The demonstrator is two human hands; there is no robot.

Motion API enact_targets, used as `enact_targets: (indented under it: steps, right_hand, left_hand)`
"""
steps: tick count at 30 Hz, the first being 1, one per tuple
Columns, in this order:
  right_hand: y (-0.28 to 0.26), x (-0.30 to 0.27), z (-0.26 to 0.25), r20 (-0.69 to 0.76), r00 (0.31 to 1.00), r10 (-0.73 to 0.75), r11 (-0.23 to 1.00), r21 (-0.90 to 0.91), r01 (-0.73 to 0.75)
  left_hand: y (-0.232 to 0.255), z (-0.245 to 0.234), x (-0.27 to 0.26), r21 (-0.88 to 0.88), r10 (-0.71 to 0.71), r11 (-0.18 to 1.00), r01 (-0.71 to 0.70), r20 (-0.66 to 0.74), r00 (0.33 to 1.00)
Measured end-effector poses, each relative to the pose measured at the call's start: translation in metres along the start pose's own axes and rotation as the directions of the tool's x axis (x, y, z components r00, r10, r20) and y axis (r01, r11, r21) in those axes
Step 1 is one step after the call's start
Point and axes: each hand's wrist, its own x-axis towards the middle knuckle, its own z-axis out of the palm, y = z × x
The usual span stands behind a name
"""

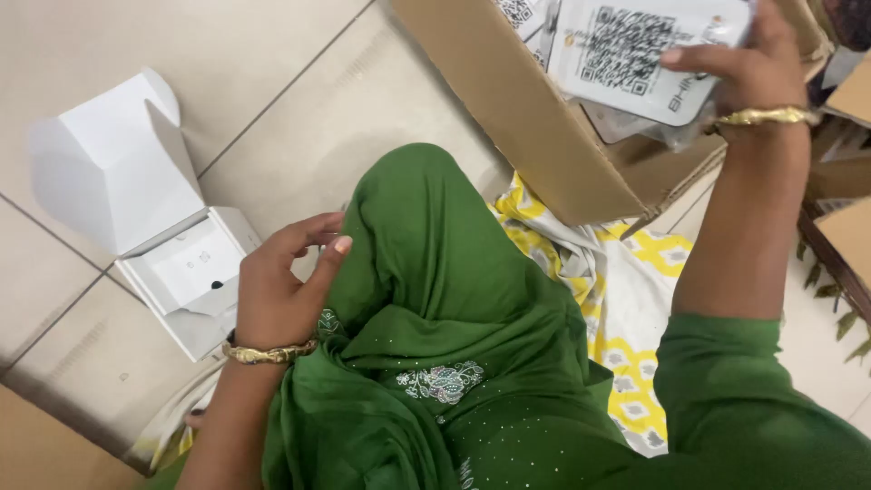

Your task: The person places small QR-coded packets into product boxes and organizes them into larger cardboard shipping boxes.

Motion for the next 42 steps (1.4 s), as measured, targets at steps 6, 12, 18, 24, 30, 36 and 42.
enact_targets:
  steps: [6, 12, 18, 24, 30, 36, 42]
  right_hand:
    - [-0.062, -0.043, 0.147, 0.143, 0.985, -0.095, 0.642, 0.765, -0.049]
    - [-0.041, -0.116, 0.346, 0.627, 0.728, 0.278, 0.350, 0.640, -0.684]
    - [-0.006, -0.166, 0.423, 0.700, 0.666, 0.256, 0.497, 0.496, -0.712]
    - [-0.048, -0.085, 0.433, 0.787, 0.606, -0.113, 0.993, 0.111, 0.042]
    - [-0.040, -0.068, 0.518, 0.811, 0.515, -0.277, 0.922, 0.376, -0.096]
    - [-0.010, -0.078, 0.561, 0.630, 0.775, 0.045, 0.892, 0.324, -0.315]
    - [0.024, -0.083, 0.558, 0.493, 0.869, -0.037, 0.986, 0.158, -0.048]
  left_hand:
    - [0.008, -0.012, -0.022, -0.264, 0.302, 0.900, -0.347, -0.195, 0.933]
    - [-0.027, -0.046, -0.047, -0.588, 0.245, 0.638, -0.497, -0.456, 0.855]
    - [-0.113, -0.050, -0.076, -0.849, -0.148, 0.389, -0.358, -0.441, 0.885]
    - [-0.181, -0.071, -0.073, -0.939, -0.460, -0.239, -0.246, -0.114, 0.881]
    - [-0.196, -0.077, -0.036, -0.924, -0.408, 0.295, -0.243, -0.352, 0.842]
    - [-0.221, -0.090, -0.031, -0.749, -0.624, 0.635, 0.190, -0.351, 0.699]
    - [-0.254, -0.058, -0.038, -0.229, -0.415, 0.907, 0.353, -0.347, 0.841]
